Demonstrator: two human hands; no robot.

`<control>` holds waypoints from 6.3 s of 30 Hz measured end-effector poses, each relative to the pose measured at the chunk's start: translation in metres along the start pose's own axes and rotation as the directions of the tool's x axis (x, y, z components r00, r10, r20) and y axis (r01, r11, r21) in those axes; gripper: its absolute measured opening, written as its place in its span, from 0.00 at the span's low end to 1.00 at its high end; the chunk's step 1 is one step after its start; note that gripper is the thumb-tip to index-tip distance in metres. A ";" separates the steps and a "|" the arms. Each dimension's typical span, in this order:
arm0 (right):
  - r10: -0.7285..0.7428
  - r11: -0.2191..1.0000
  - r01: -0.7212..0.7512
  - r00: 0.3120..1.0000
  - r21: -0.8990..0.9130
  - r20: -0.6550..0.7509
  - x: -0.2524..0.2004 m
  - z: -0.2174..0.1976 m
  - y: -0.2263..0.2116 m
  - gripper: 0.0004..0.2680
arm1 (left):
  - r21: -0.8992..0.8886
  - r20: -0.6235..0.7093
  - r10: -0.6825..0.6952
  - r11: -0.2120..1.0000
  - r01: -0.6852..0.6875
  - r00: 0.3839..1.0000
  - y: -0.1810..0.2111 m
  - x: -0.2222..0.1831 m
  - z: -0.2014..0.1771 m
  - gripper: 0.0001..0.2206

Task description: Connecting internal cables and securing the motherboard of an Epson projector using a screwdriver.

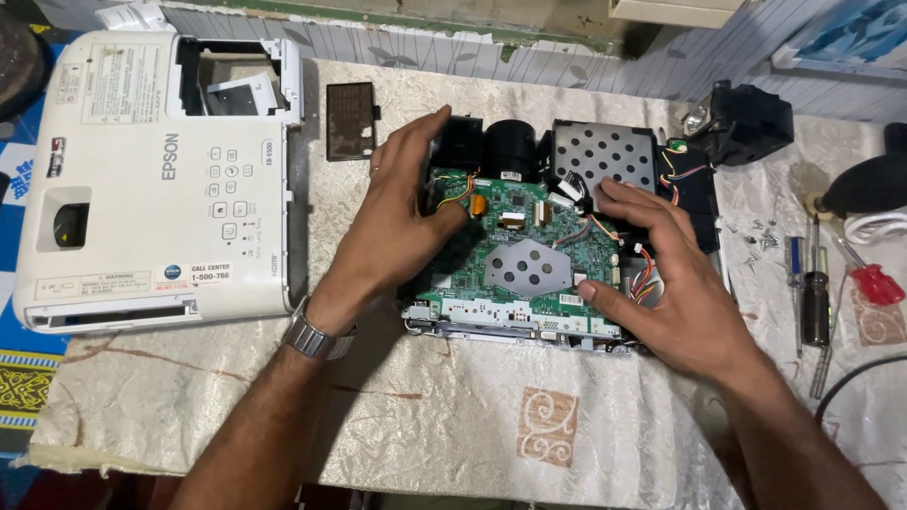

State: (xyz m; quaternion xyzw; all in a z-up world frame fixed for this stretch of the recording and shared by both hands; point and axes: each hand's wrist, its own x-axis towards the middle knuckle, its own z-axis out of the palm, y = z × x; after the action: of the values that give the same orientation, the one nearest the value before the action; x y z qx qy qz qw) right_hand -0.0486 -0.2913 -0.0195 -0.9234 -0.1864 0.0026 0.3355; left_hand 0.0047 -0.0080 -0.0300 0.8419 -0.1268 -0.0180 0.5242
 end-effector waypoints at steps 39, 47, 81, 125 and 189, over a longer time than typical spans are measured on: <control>-0.065 0.967 0.109 0.979 0.230 -0.191 -0.005 0.000 0.003 0.20 | 0.488 0.124 0.451 0.748 -0.450 0.884 0.009 -0.009 0.017 0.23; -0.009 0.961 0.068 0.976 0.268 -0.218 -0.003 -0.001 0.002 0.21 | 0.447 0.117 0.477 0.758 -0.475 0.871 0.008 -0.009 0.015 0.20; -0.170 0.968 0.197 0.970 0.154 -0.175 -0.004 -0.003 0.004 0.22 | 0.294 0.353 0.611 0.646 -0.704 0.708 0.025 -0.017 0.022 0.26; -0.124 0.979 0.148 0.979 0.142 -0.164 -0.004 -0.003 0.001 0.27 | 0.353 0.311 0.630 0.619 -0.702 0.712 0.023 -0.020 0.025 0.15; -0.064 0.990 0.084 0.983 0.112 -0.170 -0.006 -0.002 -0.009 0.27 | 0.228 -0.321 0.353 0.929 -0.290 0.879 -0.015 0.004 -0.004 0.15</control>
State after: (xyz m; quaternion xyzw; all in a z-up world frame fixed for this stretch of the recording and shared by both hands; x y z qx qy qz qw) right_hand -0.0571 -0.2886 -0.0128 -0.8914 -0.1915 -0.0755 0.4038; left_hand 0.0119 0.0012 -0.0415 0.8403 -0.1693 0.2333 0.4590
